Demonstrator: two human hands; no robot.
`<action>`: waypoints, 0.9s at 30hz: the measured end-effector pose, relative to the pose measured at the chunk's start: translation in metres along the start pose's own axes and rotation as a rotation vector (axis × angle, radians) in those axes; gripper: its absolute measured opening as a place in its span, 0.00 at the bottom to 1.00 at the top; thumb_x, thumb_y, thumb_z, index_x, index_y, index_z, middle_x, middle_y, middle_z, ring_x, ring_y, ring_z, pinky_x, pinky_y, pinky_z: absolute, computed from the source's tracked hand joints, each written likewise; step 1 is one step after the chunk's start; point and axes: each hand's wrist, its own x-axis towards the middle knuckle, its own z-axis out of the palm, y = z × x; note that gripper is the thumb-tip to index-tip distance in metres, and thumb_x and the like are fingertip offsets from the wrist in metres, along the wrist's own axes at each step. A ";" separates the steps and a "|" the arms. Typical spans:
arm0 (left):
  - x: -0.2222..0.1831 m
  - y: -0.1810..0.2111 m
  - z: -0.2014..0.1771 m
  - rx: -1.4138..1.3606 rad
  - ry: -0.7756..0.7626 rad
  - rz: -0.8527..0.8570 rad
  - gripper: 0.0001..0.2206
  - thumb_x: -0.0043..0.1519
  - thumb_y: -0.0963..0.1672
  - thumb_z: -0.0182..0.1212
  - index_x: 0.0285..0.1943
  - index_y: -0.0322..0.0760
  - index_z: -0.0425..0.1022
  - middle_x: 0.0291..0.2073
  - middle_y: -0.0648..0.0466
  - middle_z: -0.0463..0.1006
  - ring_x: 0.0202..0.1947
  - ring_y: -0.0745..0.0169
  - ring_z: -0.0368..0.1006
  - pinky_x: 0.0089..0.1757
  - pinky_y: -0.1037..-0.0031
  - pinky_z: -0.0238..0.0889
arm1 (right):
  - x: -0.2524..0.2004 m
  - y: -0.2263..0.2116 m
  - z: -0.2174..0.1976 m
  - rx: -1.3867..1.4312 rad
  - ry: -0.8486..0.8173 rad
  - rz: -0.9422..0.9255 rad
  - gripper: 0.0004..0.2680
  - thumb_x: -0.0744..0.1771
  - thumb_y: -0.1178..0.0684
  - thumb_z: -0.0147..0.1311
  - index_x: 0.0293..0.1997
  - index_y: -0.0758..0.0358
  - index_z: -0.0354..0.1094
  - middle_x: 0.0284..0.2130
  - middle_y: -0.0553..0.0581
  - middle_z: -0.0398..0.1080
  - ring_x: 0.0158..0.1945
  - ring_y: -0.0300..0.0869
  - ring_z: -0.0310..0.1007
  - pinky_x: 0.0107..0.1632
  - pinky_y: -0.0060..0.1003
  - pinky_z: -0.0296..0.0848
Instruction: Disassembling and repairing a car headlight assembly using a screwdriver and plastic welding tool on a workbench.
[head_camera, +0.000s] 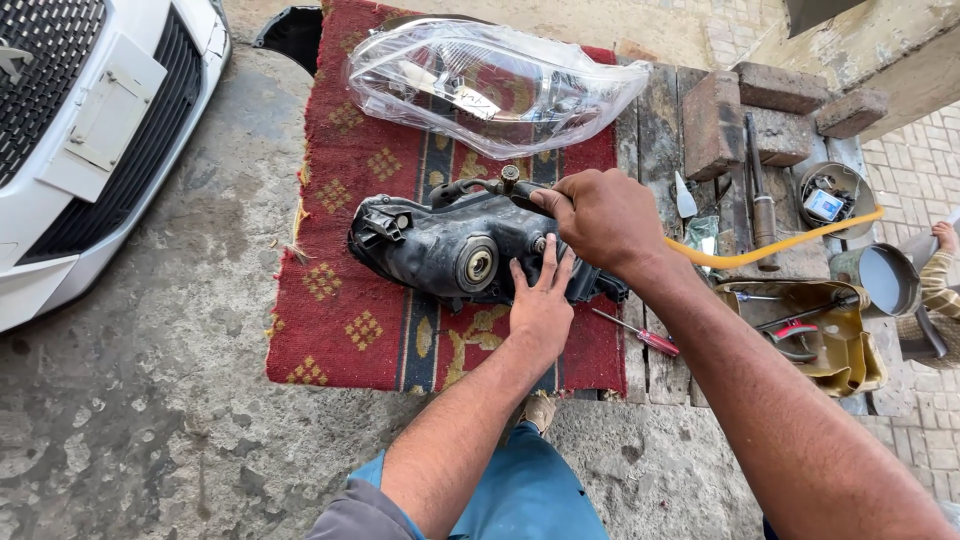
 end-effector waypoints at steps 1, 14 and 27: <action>0.001 0.000 0.000 0.000 -0.001 -0.005 0.22 0.63 0.41 0.62 0.67 0.33 0.72 0.82 0.42 0.27 0.77 0.21 0.13 0.61 0.22 0.41 | 0.001 -0.001 0.000 0.002 -0.001 -0.005 0.12 0.70 0.43 0.50 0.47 0.52 0.81 0.32 0.64 0.79 0.39 0.66 0.79 0.46 0.60 0.77; 0.006 0.003 0.008 -0.027 0.004 -0.021 0.18 0.61 0.42 0.63 0.61 0.44 0.79 0.81 0.44 0.36 0.77 0.24 0.19 0.62 0.20 0.37 | 0.002 -0.024 0.006 0.037 0.010 -0.081 0.12 0.71 0.43 0.50 0.49 0.55 0.80 0.30 0.65 0.79 0.38 0.66 0.79 0.45 0.62 0.76; 0.019 0.006 0.024 -0.077 -0.052 -0.015 0.19 0.62 0.43 0.63 0.63 0.51 0.78 0.80 0.51 0.48 0.80 0.39 0.31 0.64 0.18 0.26 | 0.003 -0.059 0.013 0.022 0.026 -0.157 0.13 0.70 0.42 0.50 0.50 0.55 0.79 0.33 0.65 0.79 0.40 0.67 0.79 0.46 0.63 0.75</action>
